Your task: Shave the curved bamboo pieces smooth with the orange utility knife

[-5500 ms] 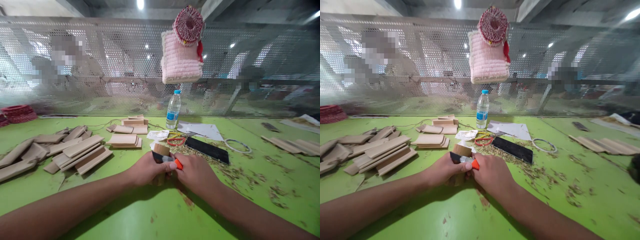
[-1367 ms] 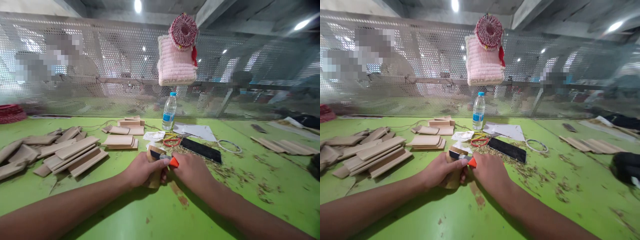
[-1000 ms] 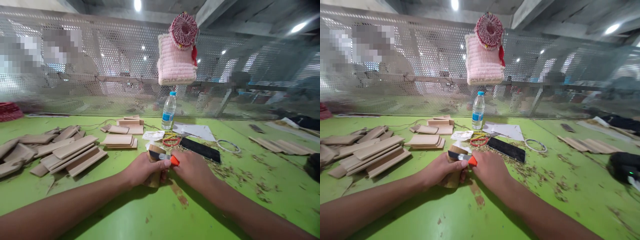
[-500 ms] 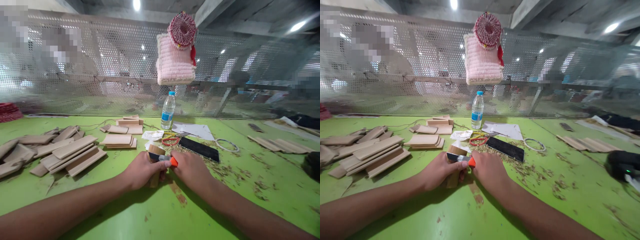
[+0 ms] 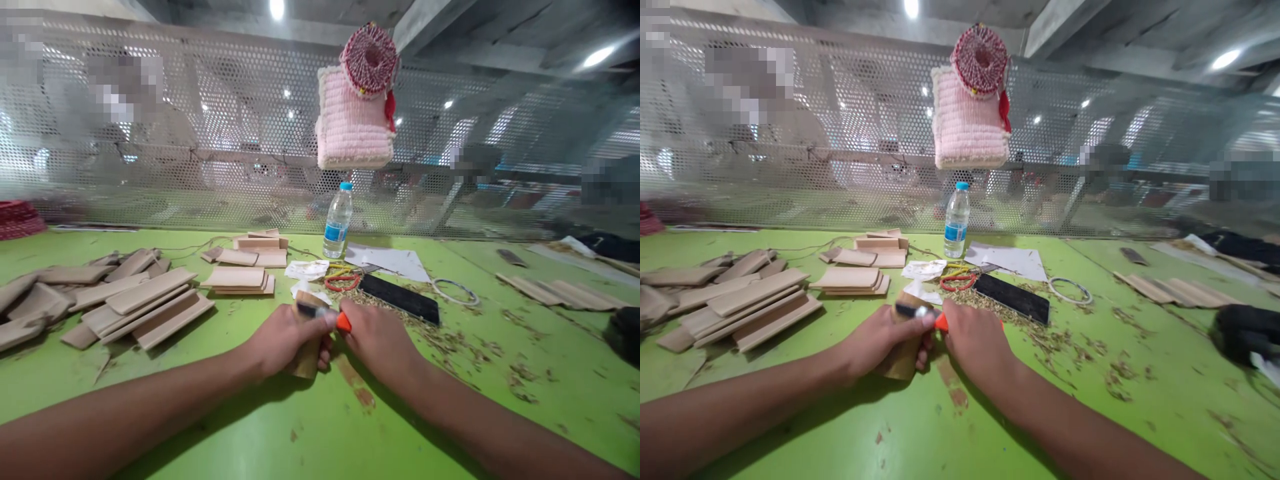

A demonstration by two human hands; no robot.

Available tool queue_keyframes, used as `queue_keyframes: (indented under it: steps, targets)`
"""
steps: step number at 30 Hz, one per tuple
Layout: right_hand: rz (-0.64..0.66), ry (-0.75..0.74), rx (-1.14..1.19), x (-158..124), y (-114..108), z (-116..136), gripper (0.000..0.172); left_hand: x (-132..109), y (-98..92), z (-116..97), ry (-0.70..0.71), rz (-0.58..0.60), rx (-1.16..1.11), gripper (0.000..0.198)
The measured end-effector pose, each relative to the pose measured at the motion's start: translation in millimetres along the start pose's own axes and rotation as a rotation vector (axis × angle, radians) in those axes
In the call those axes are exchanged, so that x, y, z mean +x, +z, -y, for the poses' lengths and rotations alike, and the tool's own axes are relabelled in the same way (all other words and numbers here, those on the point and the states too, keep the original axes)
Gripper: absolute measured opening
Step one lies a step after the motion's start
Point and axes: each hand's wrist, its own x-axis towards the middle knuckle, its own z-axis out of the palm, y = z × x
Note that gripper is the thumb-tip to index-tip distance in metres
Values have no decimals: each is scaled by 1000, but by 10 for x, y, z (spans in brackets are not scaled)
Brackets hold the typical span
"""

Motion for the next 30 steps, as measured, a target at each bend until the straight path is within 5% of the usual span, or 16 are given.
queue_keyframes:
  steps: [11, 19, 30]
  targets:
    - [-42, 137, 69, 71, -98, -102, 17, 10, -21, 9, -59, 2, -41, 44]
    - [-26, -81, 81, 16, -31, -99, 16, 29, -79, -10, -105, 149, -30, 37]
    - [56, -96, 68, -12, -122, -49, 17, -3, -107, -50, -86, 152, 183, 40]
